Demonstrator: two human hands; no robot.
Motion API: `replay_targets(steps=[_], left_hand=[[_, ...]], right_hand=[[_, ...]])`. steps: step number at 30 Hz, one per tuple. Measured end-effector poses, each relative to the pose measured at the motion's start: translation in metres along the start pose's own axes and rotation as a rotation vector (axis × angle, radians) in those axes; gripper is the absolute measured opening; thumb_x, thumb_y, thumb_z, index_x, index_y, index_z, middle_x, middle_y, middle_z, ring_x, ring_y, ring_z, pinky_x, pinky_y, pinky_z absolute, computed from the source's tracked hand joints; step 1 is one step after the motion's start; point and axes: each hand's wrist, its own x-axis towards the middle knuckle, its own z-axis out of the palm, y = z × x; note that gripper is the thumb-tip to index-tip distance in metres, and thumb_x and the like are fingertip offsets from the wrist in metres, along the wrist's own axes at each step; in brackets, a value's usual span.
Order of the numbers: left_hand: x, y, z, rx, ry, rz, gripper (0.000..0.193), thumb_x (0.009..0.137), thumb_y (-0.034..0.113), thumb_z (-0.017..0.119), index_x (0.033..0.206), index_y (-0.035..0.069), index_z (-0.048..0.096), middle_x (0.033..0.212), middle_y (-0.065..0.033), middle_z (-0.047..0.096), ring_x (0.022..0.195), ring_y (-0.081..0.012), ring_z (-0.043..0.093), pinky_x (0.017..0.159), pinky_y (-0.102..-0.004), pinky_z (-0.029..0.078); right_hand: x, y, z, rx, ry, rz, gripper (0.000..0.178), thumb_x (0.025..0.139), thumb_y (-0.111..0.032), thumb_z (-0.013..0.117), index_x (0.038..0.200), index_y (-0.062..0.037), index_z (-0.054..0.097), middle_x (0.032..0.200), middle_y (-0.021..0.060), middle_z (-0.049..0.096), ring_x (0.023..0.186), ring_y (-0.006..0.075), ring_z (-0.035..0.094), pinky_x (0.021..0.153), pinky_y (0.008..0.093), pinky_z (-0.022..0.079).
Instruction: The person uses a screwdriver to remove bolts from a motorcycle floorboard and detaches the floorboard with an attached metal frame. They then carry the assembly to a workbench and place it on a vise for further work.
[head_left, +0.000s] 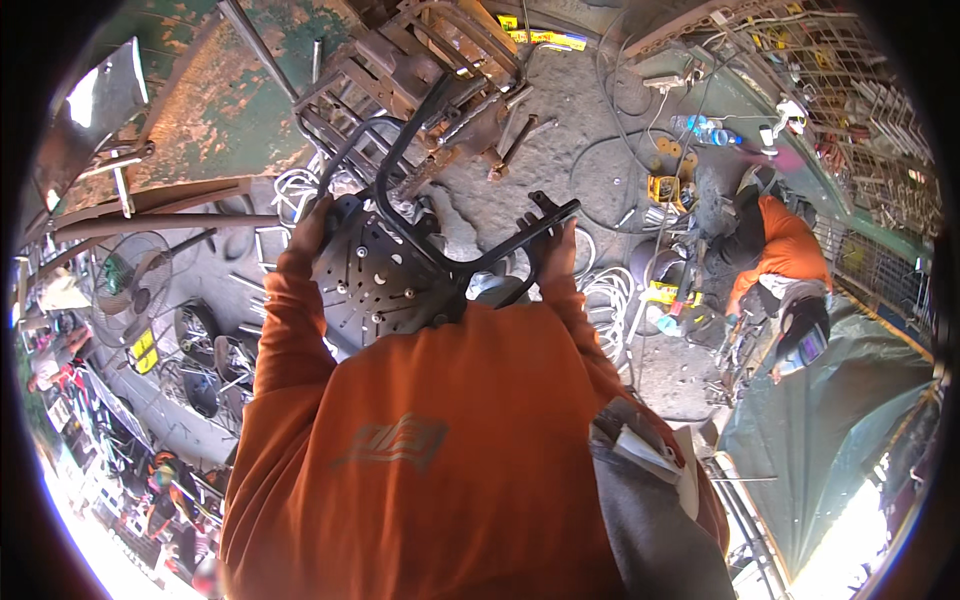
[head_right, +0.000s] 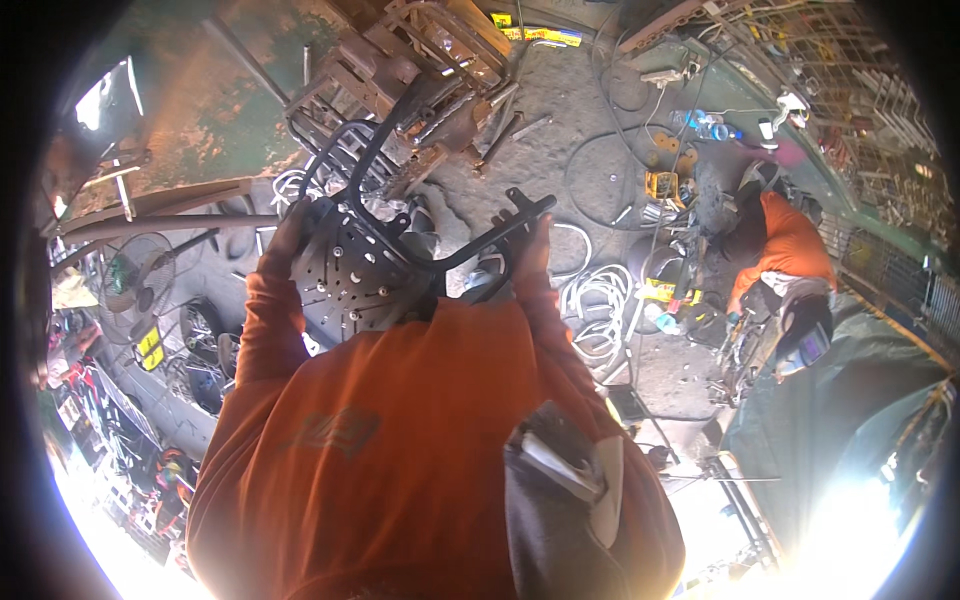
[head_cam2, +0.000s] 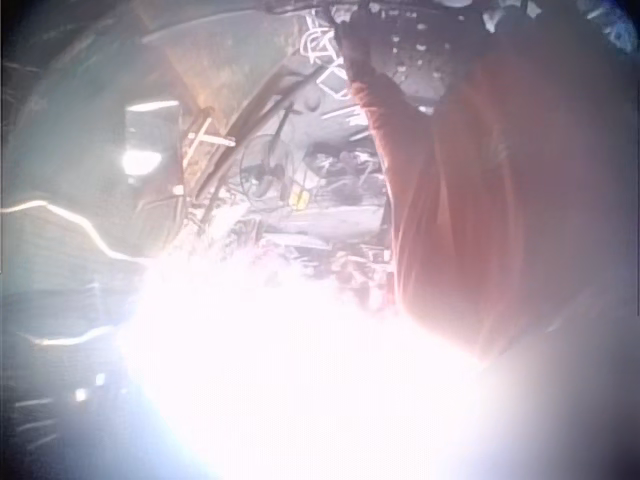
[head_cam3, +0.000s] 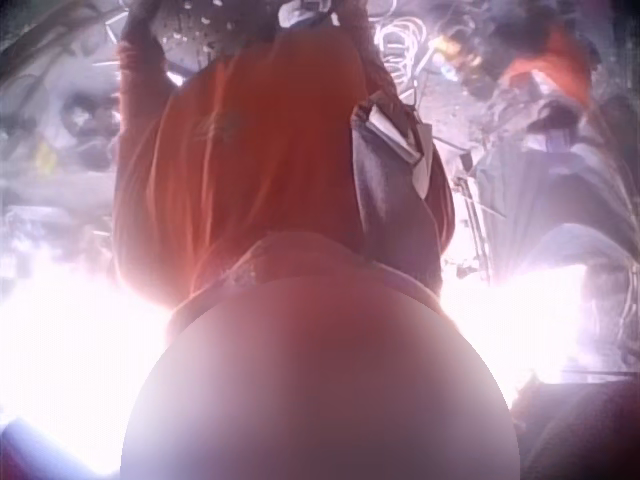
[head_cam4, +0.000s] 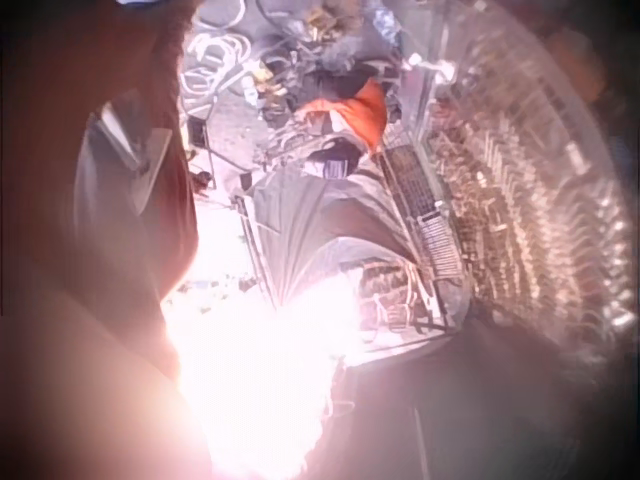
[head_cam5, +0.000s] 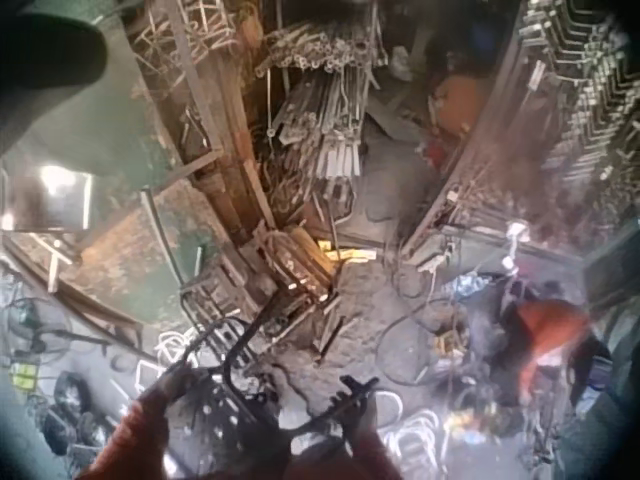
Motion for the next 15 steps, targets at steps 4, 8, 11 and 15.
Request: replay_targets(steps=[4,8,11,15], left_hand=[[0.036,0.014,-0.016,0.164,-0.186,-0.159,0.038,0.096,0.025,0.048,0.125,0.003,0.056,0.117,-0.0123,0.061,0.101,-0.0241,0.057,0.092,-0.0359,0.043],[0.085,0.067,0.006,0.821,-0.052,0.485,0.038,0.095,0.015,0.041,0.128,0.003,0.054,0.128,-0.0214,0.055,0.115,-0.0362,0.054,0.100,-0.0400,0.042],[0.120,0.120,0.052,0.940,0.040,0.888,0.050,0.091,0.045,0.049,0.115,0.004,0.064,0.114,-0.0230,0.063,0.110,-0.0344,0.059,0.094,-0.0400,0.044],[0.125,0.166,0.101,0.849,-0.122,0.283,0.049,0.089,0.041,0.045,0.119,0.007,0.063,0.125,-0.0228,0.059,0.119,-0.0372,0.055,0.100,-0.0409,0.042]], right_hand=[[0.010,-0.005,0.017,0.111,0.258,0.138,0.065,0.096,-0.061,0.035,0.122,-0.0027,0.049,0.091,0.0210,0.060,0.086,0.0360,0.060,0.086,0.0498,0.049],[0.007,-0.006,0.019,0.034,0.138,0.078,0.066,0.095,-0.061,0.036,0.125,-0.0045,0.049,0.081,0.0176,0.060,0.079,0.0349,0.059,0.080,0.0486,0.049],[-0.001,-0.003,0.026,0.109,-0.020,0.058,0.075,0.091,-0.069,0.034,0.129,-0.0057,0.049,0.084,0.0145,0.060,0.082,0.0319,0.057,0.087,0.0486,0.045],[-0.003,-0.005,0.037,0.194,0.083,0.109,0.067,0.095,-0.064,0.032,0.131,-0.0101,0.048,0.082,0.0156,0.056,0.079,0.0310,0.054,0.086,0.0531,0.045]])
